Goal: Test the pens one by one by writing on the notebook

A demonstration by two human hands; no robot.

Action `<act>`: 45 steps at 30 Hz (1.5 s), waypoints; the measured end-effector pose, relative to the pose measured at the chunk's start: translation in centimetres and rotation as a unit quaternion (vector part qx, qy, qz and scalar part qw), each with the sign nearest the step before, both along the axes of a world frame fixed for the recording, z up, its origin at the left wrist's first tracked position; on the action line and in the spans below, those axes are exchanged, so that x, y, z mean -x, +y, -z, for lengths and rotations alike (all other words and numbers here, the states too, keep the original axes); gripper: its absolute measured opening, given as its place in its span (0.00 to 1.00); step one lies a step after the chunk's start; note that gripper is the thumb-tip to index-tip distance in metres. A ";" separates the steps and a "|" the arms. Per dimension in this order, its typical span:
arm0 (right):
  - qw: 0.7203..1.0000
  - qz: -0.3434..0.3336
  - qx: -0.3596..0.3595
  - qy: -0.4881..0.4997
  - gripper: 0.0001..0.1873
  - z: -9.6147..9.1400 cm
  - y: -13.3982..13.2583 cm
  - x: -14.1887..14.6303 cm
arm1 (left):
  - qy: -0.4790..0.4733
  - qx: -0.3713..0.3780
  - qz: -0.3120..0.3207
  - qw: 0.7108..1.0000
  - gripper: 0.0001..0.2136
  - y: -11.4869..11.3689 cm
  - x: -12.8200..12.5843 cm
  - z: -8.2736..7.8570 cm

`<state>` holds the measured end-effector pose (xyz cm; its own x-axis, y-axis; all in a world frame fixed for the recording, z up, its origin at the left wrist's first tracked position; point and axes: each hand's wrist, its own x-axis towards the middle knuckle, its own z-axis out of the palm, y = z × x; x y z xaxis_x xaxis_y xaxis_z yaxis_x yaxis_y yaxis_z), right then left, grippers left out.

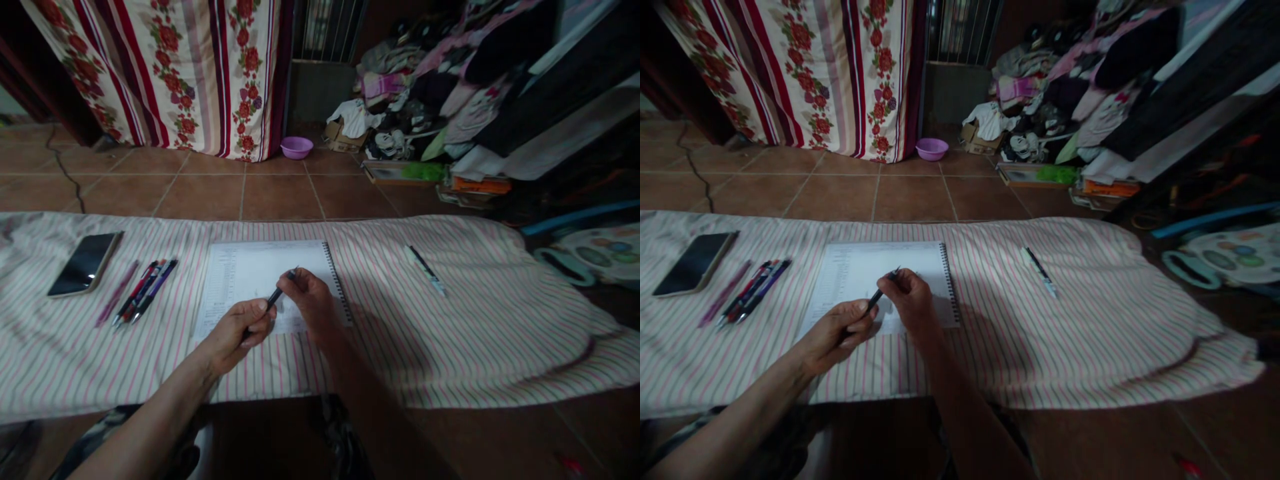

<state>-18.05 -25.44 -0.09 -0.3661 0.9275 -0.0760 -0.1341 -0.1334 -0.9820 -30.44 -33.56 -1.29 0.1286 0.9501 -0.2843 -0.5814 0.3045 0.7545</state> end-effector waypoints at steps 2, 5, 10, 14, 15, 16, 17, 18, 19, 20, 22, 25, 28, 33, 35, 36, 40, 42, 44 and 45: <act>0.999 -0.033 0.002 0.023 0.11 -0.5 -0.1 -0.2 | -0.014 0.007 -0.004 1.000 0.12 0.0 0.1 -0.2; 0.997 -0.061 0.019 0.047 0.15 -0.7 -0.2 -0.5 | -0.026 0.014 -0.009 1.000 0.12 0.0 0.2 -0.4; 0.997 -0.015 0.041 0.059 0.11 0.2 0.1 -0.3 | -0.005 0.005 -0.011 1.000 0.13 -0.1 0.0 -0.5; 0.999 0.003 0.031 0.045 0.11 0.4 0.2 0.0 | 0.018 0.000 -0.021 1.000 0.13 -0.2 -0.1 -0.3; 0.999 -0.002 0.029 0.040 0.11 0.3 0.2 0.0 | 0.019 0.000 -0.022 1.000 0.13 -0.2 -0.1 -0.3; 0.999 -0.010 0.028 0.040 0.11 0.2 0.1 0.0 | 0.017 0.001 -0.022 1.000 0.13 -0.2 0.0 -0.3; 0.998 -0.019 0.027 0.044 0.11 0.1 0.1 -0.1 | 0.012 0.002 -0.022 1.000 0.13 -0.2 0.0 -0.3; 0.998 -0.031 0.025 0.050 0.12 -0.1 0.0 -0.1 | 0.005 0.006 -0.021 1.000 0.13 -0.2 0.1 -0.4; 0.997 -0.042 0.024 0.055 0.13 -0.2 -0.1 -0.2 | -0.003 0.010 -0.019 1.000 0.12 -0.2 0.1 -0.4; 0.997 -0.053 0.024 0.057 0.14 -0.4 -0.1 -0.3 | -0.010 0.014 -0.017 1.000 0.12 -0.2 0.1 -0.4; 0.996 -0.067 0.024 0.054 0.14 -0.5 -0.2 -0.5 | -0.018 0.015 -0.013 1.000 0.12 -0.2 0.2 -0.5; 0.997 -0.059 0.029 0.047 0.12 -0.4 -0.2 -0.6 | -0.015 0.006 -0.009 1.000 0.12 -0.3 0.1 -0.5; 0.998 -0.030 0.026 0.055 0.09 0.1 0.0 -0.3 | -0.002 0.002 -0.012 1.000 0.13 -0.3 0.0 -0.4; 0.999 0.012 0.010 0.036 0.10 0.8 -0.1 0.1 | 0.012 0.003 -0.013 1.000 0.14 -0.3 0.0 -0.4; 0.999 0.000 0.015 0.044 0.11 0.5 -0.2 0.1 | 0.013 0.000 -0.012 1.000 0.14 -0.3 0.0 -0.4; 0.998 -0.013 0.018 0.051 0.12 0.3 -0.3 0.0 | 0.011 0.000 -0.011 1.000 0.14 -0.3 0.0 -0.4; 0.996 -0.061 0.022 0.062 0.13 -0.6 -0.7 -0.4 | 0.002 0.007 -0.004 1.000 0.14 -0.3 -0.1 -0.5; 0.996 -0.061 0.021 0.057 0.11 -0.6 -0.7 -0.5 | 0.004 0.006 -0.007 1.000 0.14 -0.3 -0.2 -0.5; 0.998 -0.046 0.018 0.040 0.09 -0.5 -0.6 -0.3 | 0.010 0.001 -0.014 1.000 0.14 -0.3 -0.3 -0.5; 0.999 -0.035 0.013 0.027 0.09 -0.4 -0.5 -0.3 | 0.012 -0.001 -0.017 1.000 0.13 -0.2 -0.3 -0.5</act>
